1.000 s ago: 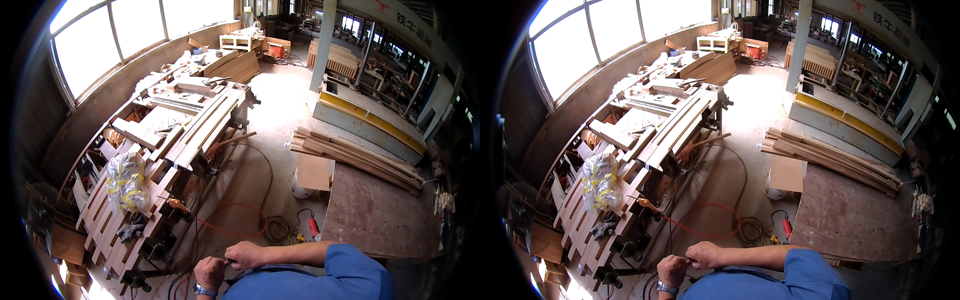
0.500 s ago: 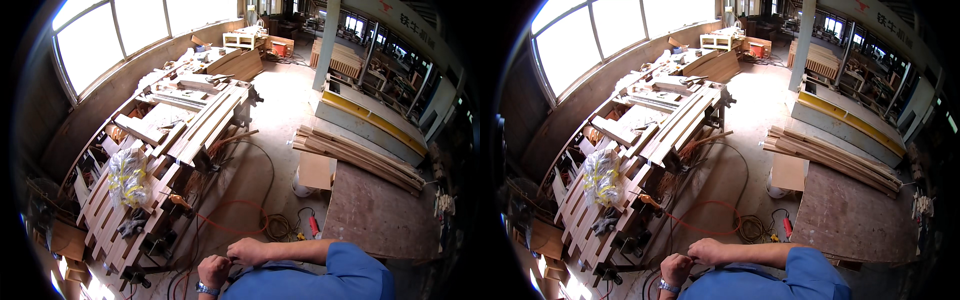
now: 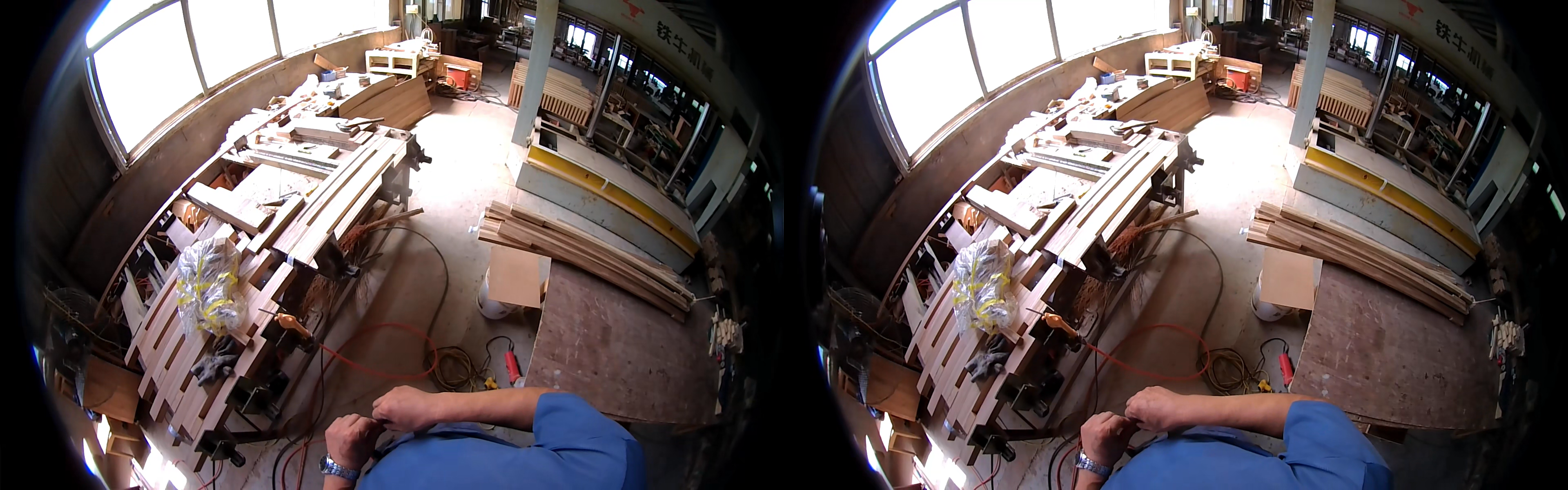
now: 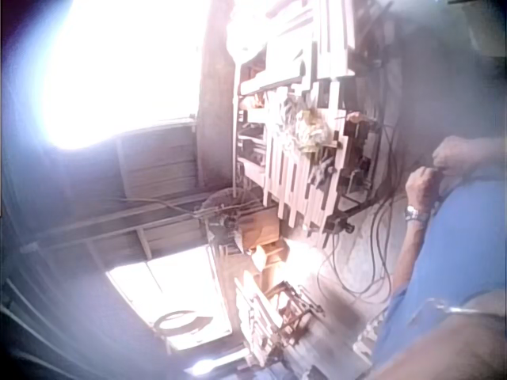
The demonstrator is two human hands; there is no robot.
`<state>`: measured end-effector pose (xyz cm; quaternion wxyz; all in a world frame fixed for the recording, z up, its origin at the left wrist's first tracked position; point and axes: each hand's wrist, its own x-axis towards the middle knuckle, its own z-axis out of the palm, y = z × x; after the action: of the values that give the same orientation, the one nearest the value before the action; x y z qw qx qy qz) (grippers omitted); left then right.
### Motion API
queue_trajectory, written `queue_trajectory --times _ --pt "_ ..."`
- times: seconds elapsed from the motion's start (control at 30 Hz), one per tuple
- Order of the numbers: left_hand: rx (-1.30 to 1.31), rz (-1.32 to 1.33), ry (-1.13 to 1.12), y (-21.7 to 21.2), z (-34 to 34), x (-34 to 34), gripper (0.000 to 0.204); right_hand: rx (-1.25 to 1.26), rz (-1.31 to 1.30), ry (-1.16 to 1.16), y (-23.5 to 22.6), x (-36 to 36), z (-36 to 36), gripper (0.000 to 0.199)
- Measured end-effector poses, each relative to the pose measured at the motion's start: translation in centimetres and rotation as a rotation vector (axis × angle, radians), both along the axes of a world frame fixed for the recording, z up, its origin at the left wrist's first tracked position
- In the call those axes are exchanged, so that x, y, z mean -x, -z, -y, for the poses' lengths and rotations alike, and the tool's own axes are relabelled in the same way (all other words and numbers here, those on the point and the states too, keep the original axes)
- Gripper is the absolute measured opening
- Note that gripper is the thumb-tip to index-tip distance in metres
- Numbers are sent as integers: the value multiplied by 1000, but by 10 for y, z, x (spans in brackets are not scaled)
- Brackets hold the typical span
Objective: The person moves around a workshop, handling various pieces of wood and tools. They pick up a nail gun and a cloth, then use a pneumatic tool to clean a workbench surface. The person also handles a small object and adjusts their clothing.
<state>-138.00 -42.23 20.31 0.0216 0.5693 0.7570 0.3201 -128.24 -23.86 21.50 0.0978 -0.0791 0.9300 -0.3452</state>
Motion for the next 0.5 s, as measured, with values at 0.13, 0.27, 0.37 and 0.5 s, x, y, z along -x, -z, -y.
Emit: queue_trajectory --times 0.13,0.27,0.37,0.5 --pt "28 -15 2 -6 -3 -2 16 7 -54 16 7 -2 -1 15" --pt "-27 -22 -28 3 -6 -1 21 50 -94 105 5 -6 -2 17" --pt "-29 4 -97 -1 -8 -1 22 122 -81 148 3 -8 -4 16" --pt "-106 -5 -237 -3 4 7 23 201 -223 143 -5 -3 -8 14"
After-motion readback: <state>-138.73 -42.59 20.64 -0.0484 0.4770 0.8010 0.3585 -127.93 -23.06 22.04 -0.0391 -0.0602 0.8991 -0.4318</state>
